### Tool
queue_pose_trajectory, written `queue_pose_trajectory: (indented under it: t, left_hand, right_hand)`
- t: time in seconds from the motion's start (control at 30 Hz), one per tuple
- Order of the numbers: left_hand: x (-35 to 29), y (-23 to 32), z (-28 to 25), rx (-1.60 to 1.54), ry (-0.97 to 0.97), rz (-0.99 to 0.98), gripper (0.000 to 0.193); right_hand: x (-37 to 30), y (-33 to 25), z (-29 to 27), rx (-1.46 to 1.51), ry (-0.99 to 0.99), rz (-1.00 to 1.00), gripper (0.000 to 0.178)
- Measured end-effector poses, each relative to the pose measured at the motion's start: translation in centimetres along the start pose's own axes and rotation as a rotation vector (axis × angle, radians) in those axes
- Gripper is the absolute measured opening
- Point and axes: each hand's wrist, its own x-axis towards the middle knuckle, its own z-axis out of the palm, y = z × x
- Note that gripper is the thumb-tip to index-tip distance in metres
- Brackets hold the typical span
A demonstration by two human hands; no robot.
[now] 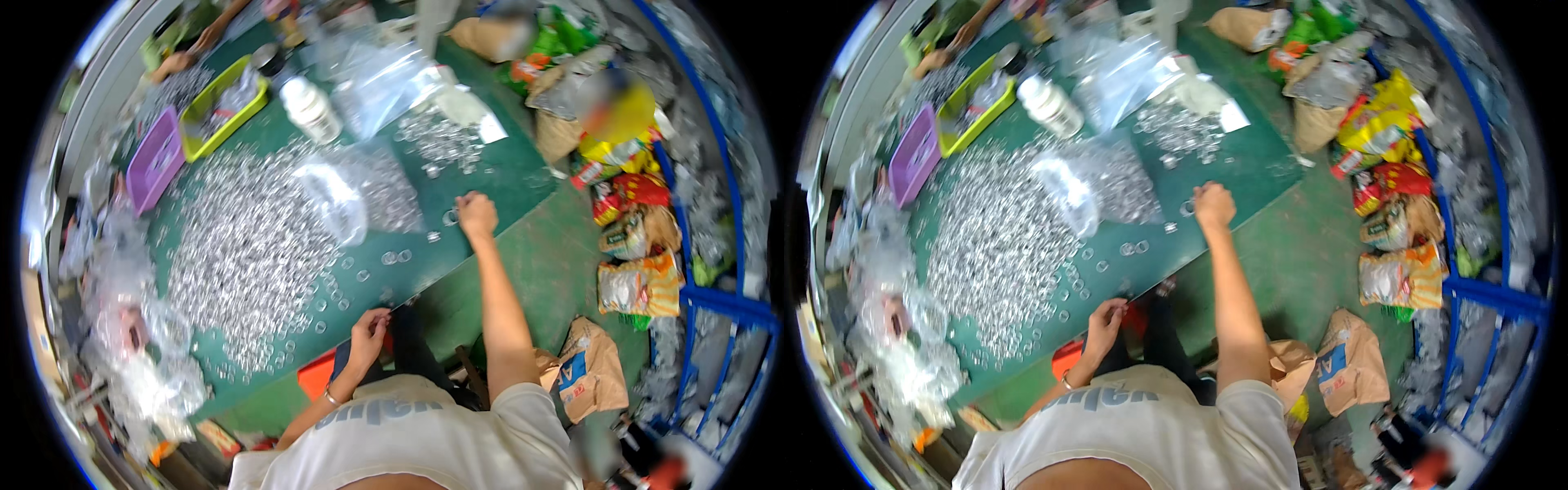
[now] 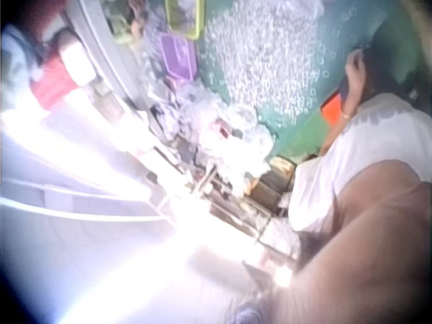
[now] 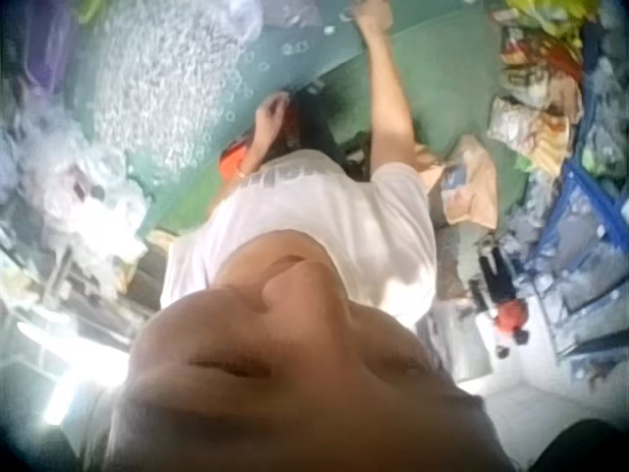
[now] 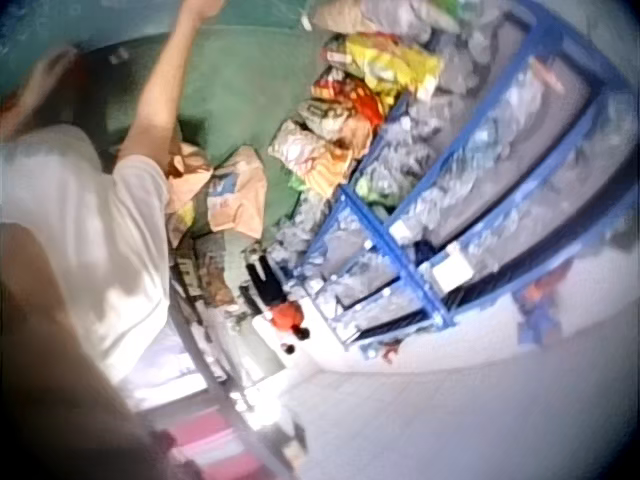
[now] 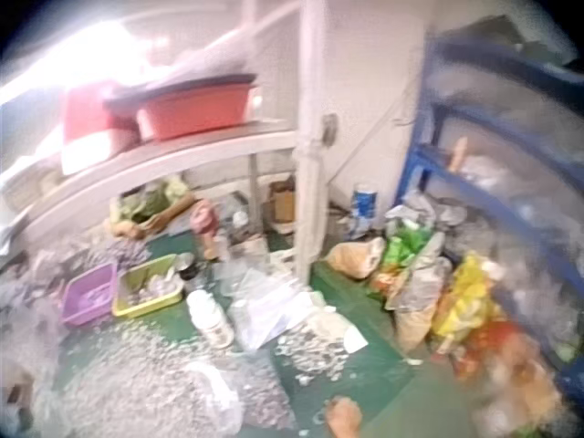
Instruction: The person sorts small metal rings from a large pile on a green workbench by hand, gathers several items, and then moves to a storage shelf to place them into plastic bags.
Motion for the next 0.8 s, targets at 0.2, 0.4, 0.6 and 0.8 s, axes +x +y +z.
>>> queue_pose_trajectory:
  t: [0.2,0.4,0.6,0.8]
  left_hand:
    - [2.2,1.7,2.0,-0.072,-0.146,0.01,0.017]
    - [2.5,3.2,4.0,-0.007,-0.217,0.044,0.017]
    - [2.9,8.2,7.0,-0.098,-0.203,0.155,0.021]
    - [1.5,14.8,13.6,-0.198,-0.555,0.301,0.027]
  right_hand:
    - [-0.8,0.6,0.2,-0.11,-0.014,0.021,0.034]
    - [0.1,1.3,2.6,0.097,0.025,-0.143,0.025]
    - [-5.1,4.3,-1.8,0.926,0.013,-0.301,0.028]
    - [-16.9,9.2,-10.1,1.624,-0.474,0.022,0.026]
